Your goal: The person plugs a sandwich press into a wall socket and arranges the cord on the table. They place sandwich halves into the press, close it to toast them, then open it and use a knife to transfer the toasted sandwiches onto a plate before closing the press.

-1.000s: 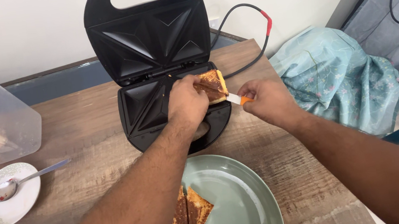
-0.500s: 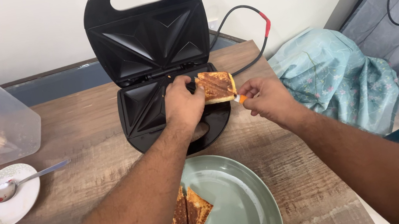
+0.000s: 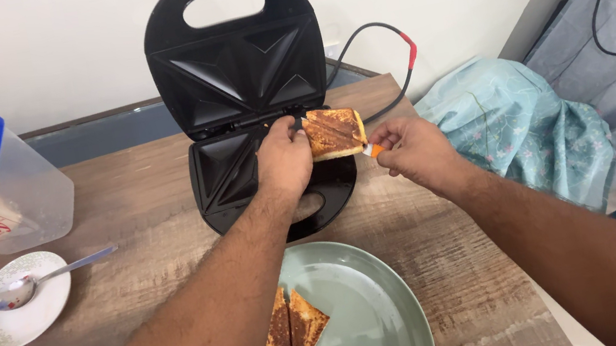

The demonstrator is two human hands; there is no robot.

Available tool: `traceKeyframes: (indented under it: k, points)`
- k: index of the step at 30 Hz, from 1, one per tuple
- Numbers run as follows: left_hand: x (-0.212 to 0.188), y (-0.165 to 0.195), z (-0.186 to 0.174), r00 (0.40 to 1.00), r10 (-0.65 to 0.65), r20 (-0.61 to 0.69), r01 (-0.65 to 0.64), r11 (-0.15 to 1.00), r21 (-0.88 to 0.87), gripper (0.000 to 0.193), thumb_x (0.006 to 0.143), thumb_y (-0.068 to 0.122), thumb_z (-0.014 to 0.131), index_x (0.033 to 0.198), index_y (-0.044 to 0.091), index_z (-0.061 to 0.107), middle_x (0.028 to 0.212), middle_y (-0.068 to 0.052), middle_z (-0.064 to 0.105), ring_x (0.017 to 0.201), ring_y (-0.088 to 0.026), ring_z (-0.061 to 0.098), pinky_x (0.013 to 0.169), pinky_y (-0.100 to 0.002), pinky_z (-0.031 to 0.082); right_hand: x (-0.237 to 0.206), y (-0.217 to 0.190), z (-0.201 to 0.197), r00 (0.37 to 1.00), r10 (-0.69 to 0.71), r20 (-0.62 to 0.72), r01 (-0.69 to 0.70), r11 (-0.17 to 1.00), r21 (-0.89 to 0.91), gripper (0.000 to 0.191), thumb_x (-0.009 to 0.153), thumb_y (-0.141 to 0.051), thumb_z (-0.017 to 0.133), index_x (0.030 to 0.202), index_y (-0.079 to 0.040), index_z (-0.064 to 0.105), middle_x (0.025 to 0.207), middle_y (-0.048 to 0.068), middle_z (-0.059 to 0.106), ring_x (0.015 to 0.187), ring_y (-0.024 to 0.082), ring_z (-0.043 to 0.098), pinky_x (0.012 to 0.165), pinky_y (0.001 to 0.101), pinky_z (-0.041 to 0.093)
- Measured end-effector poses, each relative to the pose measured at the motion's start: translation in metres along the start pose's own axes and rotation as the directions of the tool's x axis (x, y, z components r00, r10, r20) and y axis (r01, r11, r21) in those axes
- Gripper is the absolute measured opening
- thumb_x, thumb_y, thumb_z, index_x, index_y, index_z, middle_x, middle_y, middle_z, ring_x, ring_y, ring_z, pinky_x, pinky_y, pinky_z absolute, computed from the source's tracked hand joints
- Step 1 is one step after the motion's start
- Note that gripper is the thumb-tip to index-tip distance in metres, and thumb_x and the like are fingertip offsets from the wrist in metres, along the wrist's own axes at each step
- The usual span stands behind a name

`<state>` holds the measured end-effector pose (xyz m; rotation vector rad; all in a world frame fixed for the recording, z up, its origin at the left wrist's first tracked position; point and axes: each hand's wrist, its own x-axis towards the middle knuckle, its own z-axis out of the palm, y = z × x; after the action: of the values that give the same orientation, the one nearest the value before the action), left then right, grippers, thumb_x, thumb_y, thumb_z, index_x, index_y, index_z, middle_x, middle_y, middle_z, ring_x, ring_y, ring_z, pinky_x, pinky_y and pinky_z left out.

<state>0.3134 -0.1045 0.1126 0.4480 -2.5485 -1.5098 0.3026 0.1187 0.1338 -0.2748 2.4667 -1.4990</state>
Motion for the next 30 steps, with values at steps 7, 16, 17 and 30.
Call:
traceKeyframes:
  k: [7,16,17,30]
  points:
    - [-0.018,0.023,-0.014,0.999,-0.037,0.008,0.038,0.994,-0.107,0.051,0.097,0.027,0.056,0.144,0.008,0.053,0.129,-0.015,0.068,0.120,-0.027,0.065,0.105,-0.037,0.048,-0.009,-0.018,-0.007,0.999,-0.035,0.004,0.036,0.998,-0.050,0.027,0.078,-0.001,0.068,0.104,0.000,0.073,0.088,0.006,0.068,0.070,0.013,0.065,0.062,0.0284,0.058]
    - [-0.058,0.064,-0.045,0.940,-0.276,0.200,0.334,0.867,-0.371,0.056,0.097,0.030,0.054,0.151,0.017,0.044,0.144,-0.010,0.055,0.124,-0.026,0.057,0.094,-0.052,0.057,-0.034,-0.042,-0.015,1.000,-0.015,0.010,0.015,0.998,-0.054,0.029,0.078,-0.002,0.068,0.107,-0.001,0.073,0.087,0.006,0.068,0.067,0.011,0.064,0.059,0.0268,0.055]
    - [-0.060,0.066,-0.047,0.929,-0.297,0.220,0.363,0.847,-0.389,0.057,0.097,0.030,0.054,0.152,0.019,0.044,0.142,-0.011,0.056,0.122,-0.027,0.059,0.092,-0.055,0.057,-0.037,-0.044,-0.015,1.000,-0.022,0.010,0.022,0.999,-0.050,0.029,0.079,-0.003,0.068,0.107,-0.001,0.073,0.087,0.005,0.068,0.067,0.011,0.064,0.059,0.0263,0.055]
    - [-0.092,0.082,-0.068,0.937,-0.273,0.219,0.340,0.855,-0.392,0.056,0.098,0.030,0.054,0.152,0.022,0.043,0.141,-0.009,0.052,0.123,-0.026,0.056,0.087,-0.052,0.060,-0.072,-0.069,-0.014,0.999,0.031,0.010,-0.030,0.999,-0.039,0.032,0.078,-0.004,0.068,0.110,-0.003,0.072,0.087,0.003,0.067,0.063,0.012,0.063,0.051,0.0263,0.048]
